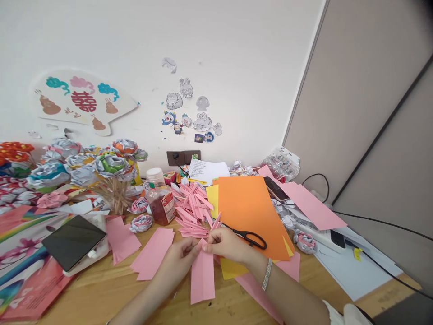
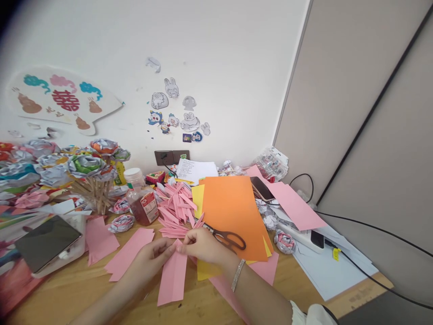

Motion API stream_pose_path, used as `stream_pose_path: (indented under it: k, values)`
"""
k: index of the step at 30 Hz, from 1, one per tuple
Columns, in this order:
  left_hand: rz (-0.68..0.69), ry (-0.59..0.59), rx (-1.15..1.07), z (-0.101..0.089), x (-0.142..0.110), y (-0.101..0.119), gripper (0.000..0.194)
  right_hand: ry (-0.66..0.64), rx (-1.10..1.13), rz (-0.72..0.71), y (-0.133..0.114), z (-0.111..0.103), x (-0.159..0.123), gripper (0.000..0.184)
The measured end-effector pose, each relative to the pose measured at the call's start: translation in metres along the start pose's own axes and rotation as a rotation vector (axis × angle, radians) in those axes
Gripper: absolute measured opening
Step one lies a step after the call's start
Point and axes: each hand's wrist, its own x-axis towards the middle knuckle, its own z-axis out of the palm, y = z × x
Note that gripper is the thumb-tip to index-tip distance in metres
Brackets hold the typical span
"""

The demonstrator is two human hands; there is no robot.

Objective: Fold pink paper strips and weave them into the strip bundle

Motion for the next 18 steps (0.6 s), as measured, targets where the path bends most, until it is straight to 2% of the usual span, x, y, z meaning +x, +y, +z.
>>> stream_pose_path:
  k: [9,13,18]
  values:
    - [-0.022,-0.055,-0.081,0.0,0.001,0.001,0.027,-0.037,-0.024,-0.02,-0.001,0.002,-0.001,0.029]
    - [0.002,-0.028,-0.024,-0.001,0.0,0.003,0.027,-0.038,-0.053,-0.026,-0.004,0.001,-0.001,0.029]
    - [0.029,0.042,0.076,-0.003,-0.002,0.006,0.027,-0.132,-0.051,-0.012,-0.013,-0.003,-0.004,0.03]
